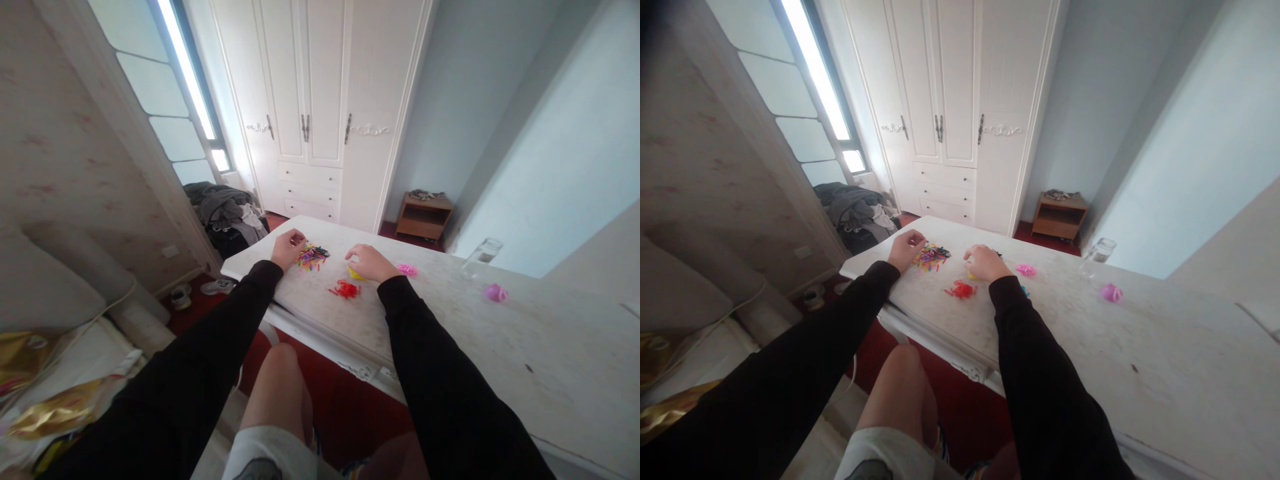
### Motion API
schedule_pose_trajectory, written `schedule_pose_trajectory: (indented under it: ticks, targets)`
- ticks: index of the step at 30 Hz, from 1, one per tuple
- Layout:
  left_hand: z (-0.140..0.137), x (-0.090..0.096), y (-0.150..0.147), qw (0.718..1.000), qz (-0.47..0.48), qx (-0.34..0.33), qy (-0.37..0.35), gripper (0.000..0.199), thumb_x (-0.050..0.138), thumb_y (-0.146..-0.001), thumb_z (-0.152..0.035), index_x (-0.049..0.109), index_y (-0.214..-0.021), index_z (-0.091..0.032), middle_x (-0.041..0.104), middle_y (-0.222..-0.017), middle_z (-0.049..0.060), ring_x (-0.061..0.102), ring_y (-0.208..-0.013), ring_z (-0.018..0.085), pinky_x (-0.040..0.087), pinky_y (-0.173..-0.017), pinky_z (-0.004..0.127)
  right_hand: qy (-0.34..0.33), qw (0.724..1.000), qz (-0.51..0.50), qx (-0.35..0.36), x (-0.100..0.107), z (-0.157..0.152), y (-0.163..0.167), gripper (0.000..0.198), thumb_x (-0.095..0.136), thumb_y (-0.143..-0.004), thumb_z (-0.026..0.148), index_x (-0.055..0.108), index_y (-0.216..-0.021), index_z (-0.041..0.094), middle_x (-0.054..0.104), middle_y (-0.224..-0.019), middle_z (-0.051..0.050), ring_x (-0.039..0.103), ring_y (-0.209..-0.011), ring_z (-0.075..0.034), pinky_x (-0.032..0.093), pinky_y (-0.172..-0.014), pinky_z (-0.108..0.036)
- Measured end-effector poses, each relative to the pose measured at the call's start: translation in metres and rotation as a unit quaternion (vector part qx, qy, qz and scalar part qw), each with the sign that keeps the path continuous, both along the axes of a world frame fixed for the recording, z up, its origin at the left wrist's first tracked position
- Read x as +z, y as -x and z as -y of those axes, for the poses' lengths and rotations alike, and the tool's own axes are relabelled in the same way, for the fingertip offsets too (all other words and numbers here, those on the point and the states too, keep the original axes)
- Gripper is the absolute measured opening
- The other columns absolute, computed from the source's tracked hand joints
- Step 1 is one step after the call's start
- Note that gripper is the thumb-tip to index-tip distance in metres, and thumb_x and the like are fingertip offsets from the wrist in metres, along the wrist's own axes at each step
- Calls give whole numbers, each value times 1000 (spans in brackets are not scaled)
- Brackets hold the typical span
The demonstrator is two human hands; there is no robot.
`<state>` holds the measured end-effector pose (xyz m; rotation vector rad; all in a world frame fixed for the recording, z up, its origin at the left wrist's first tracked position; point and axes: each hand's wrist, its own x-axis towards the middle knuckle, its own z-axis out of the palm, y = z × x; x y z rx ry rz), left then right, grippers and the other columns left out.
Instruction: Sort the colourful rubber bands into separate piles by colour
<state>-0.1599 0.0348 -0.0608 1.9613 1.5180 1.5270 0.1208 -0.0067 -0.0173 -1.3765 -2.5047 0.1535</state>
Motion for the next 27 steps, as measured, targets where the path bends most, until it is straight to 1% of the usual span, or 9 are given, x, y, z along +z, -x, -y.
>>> schedule_pose_trajectory:
  ticks: [3,9,14,17,19,24,27]
  targets:
    - [2,1,-1,1000,-1,-9,-4,7,65,-79,-25,65,-79,-18,69,-75,3,62,-70,17,52,-69,31,-1,1000,0,0,1,1,0,26,61,-89,17,79,-108,16,75,-122,-13,67,-117,-25,45,-109,-33]
    - [9,-3,-10,999,-4,-43,-23,10,65,-83,-28,67,-85,-19,72,-79,4,67,-76,18,55,-77,33,-4,1000,-5,6,0,1,2,28,60,-88,15,78,-110,14,75,-124,-14,67,-119,-25,45,-110,-33]
    - [13,-1,-14,998,-1,-20,-59,9,64,-83,-26,68,-83,-18,71,-76,3,65,-71,16,53,-73,31,-7,1000,-5,12,-2,1,2,28,59,-89,15,78,-109,13,75,-123,-14,67,-118,-26,46,-109,-35]
    - [18,1,-17,996,6,-47,-74,9,66,-82,-27,69,-83,-19,70,-75,2,64,-69,16,52,-71,30,-15,1000,-16,18,-3,1,3,29,60,-87,14,78,-110,13,75,-123,-15,67,-119,-26,46,-110,-36]
    - [23,2,-22,995,6,-60,-80,10,67,-83,-29,69,-84,-19,70,-74,1,63,-69,16,52,-71,30,-27,999,-33,34,-3,2,5,30,61,-87,14,77,-111,13,74,-125,-15,66,-120,-27,46,-111,-37]
    - [33,4,-36,994,-7,-88,-65,13,70,-84,-32,69,-83,-19,70,-73,2,61,-65,15,50,-67,28,-52,989,-69,120,-5,5,12,37,63,-86,15,75,-120,14,69,-135,-15,62,-127,-27,43,-116,-40]
    - [37,5,-40,992,-2,-114,-61,14,71,-84,-33,69,-83,-19,71,-76,2,60,-64,14,48,-64,28,-56,986,-74,140,-6,7,16,38,65,-84,14,75,-121,14,65,-142,-16,60,-132,-28,40,-120,-42]
